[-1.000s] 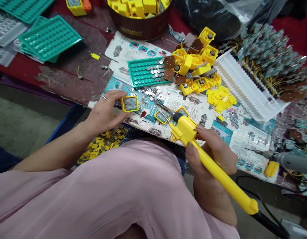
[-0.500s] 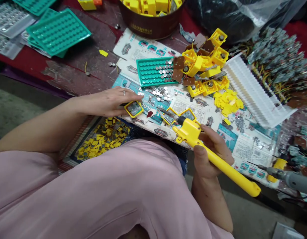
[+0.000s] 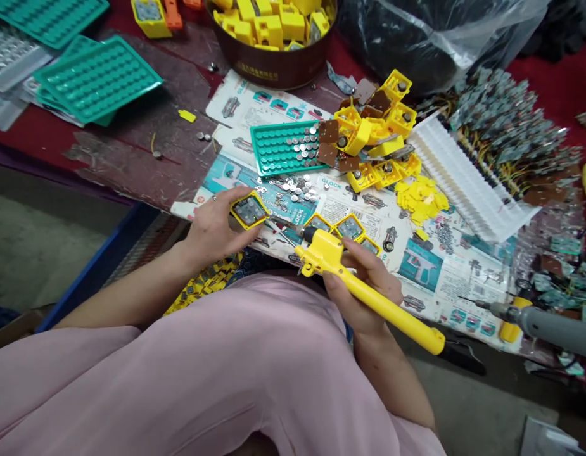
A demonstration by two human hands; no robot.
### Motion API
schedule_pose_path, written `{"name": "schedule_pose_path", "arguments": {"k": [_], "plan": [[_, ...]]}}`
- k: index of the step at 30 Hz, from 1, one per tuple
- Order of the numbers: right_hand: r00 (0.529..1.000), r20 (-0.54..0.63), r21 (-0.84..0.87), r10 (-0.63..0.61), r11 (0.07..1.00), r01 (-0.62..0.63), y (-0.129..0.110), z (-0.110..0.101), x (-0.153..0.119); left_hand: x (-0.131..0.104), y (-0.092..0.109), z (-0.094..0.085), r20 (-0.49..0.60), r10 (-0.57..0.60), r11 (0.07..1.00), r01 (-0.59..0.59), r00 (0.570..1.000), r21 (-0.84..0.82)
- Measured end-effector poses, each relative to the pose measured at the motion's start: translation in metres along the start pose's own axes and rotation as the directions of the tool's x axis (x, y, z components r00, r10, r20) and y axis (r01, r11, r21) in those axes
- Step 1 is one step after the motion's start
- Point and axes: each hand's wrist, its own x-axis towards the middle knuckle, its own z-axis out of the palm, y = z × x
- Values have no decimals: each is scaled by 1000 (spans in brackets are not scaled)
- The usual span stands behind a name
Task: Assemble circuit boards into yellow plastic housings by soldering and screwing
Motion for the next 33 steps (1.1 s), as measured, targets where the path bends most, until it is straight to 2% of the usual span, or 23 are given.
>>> {"name": "schedule_pose_path", "arguments": {"k": [3,5,8,12,18,23,28,30,33], "plan": [[997,70,-79,-16,997,22,-1,-2,-3,0,5,1,-50,36,998,-33,998,47],[996,77,-104,-52,993,60,-1,-4,-6,1,7,0,-59,35,996,-30,998,80],[996,74,-103,-53,993,61,0,-7,-9,2,8,-1,-24,-1,996,3,1000,90],[996,88,-123,2,992,9,-1,-9,-12,3,9,-2,-9,20,994,-19,1000,104],[995,101,-127,-11,992,24,-1,-10,-13,4,12,-1,12,-13,997,12,1000,79],[992,119,-186,39,982,-16,-3,-11,-13,7,13,1,-77,54,984,-39,996,174],[993,110,-152,40,988,-23,-6,-9,-12,7,14,1,-136,127,974,-98,983,205],[994,105,-151,41,988,-25,-5,-8,-12,7,14,0,-145,153,970,-120,978,211],[994,105,-181,13,983,7,-4,-9,-12,5,13,0,-116,125,975,-100,985,196]]}}
